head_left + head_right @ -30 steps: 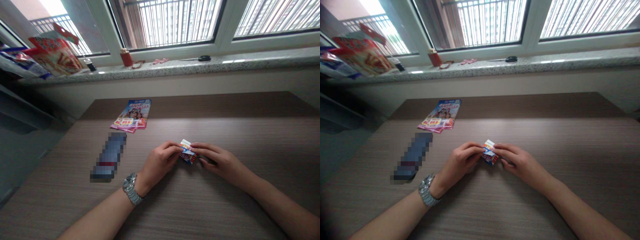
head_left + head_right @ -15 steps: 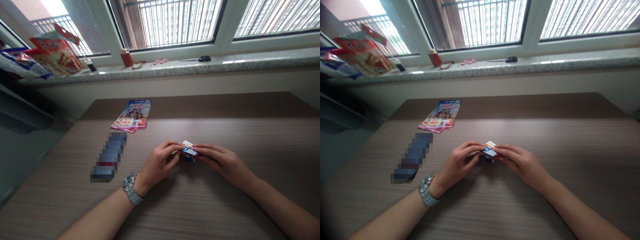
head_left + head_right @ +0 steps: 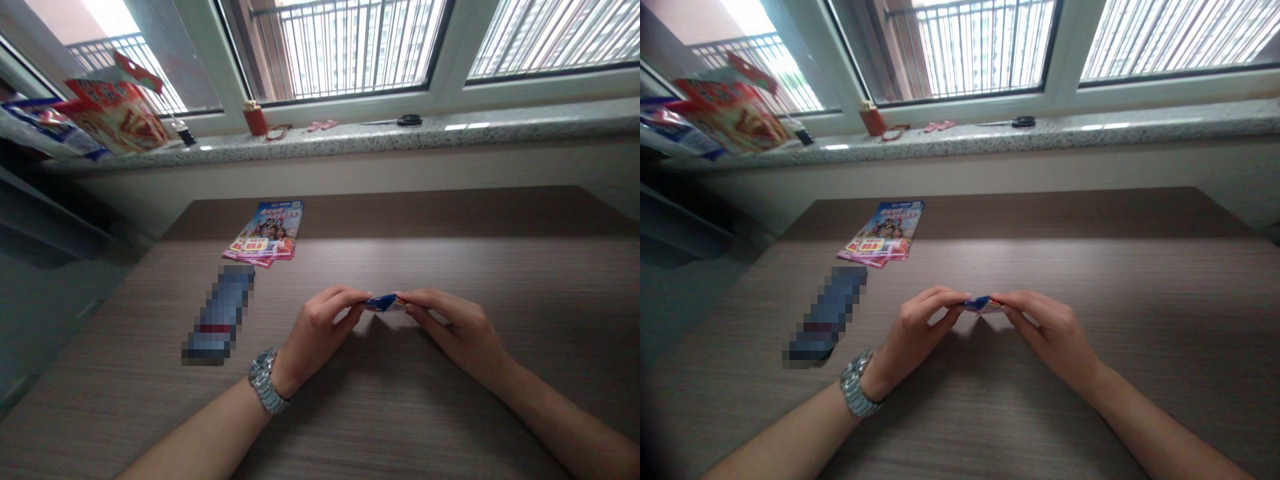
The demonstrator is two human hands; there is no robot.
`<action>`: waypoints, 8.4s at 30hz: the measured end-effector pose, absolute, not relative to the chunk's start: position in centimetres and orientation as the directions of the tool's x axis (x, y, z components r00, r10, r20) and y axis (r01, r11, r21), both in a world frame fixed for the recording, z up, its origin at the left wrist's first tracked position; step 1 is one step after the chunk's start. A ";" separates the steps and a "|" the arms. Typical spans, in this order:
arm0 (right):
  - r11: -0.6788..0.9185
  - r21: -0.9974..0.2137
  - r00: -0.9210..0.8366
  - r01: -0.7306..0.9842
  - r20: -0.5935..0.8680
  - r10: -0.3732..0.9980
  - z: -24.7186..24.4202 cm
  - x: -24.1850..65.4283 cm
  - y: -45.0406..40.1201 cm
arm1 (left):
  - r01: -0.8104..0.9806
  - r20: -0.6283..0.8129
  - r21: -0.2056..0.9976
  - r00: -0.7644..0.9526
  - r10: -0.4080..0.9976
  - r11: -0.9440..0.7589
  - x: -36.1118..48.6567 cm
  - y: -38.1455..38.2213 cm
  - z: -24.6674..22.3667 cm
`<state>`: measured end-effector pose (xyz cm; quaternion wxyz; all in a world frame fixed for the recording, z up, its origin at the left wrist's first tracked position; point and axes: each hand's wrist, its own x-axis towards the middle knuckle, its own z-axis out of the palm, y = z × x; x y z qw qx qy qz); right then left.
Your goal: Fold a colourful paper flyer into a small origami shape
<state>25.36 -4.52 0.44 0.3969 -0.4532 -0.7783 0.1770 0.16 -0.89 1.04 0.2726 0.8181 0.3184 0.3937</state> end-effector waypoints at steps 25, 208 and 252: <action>0.496 -0.575 -0.326 0.651 0.378 0.867 -1.3 25.0 -3.7 | 0.509 0.294 0.674 0.479 0.827 -0.535 0.3 -0.6 0.7; 0.618 -0.306 -0.530 0.724 0.327 0.783 -2.7 25.5 -3.0 | 0.513 0.200 0.391 0.763 0.614 -0.765 0.5 -1.3 0.7; 0.486 -0.163 -0.463 0.858 0.160 0.872 -3.2 25.5 -3.3 | 0.356 0.141 0.332 0.897 0.419 -0.874 -0.8 -0.4 1.1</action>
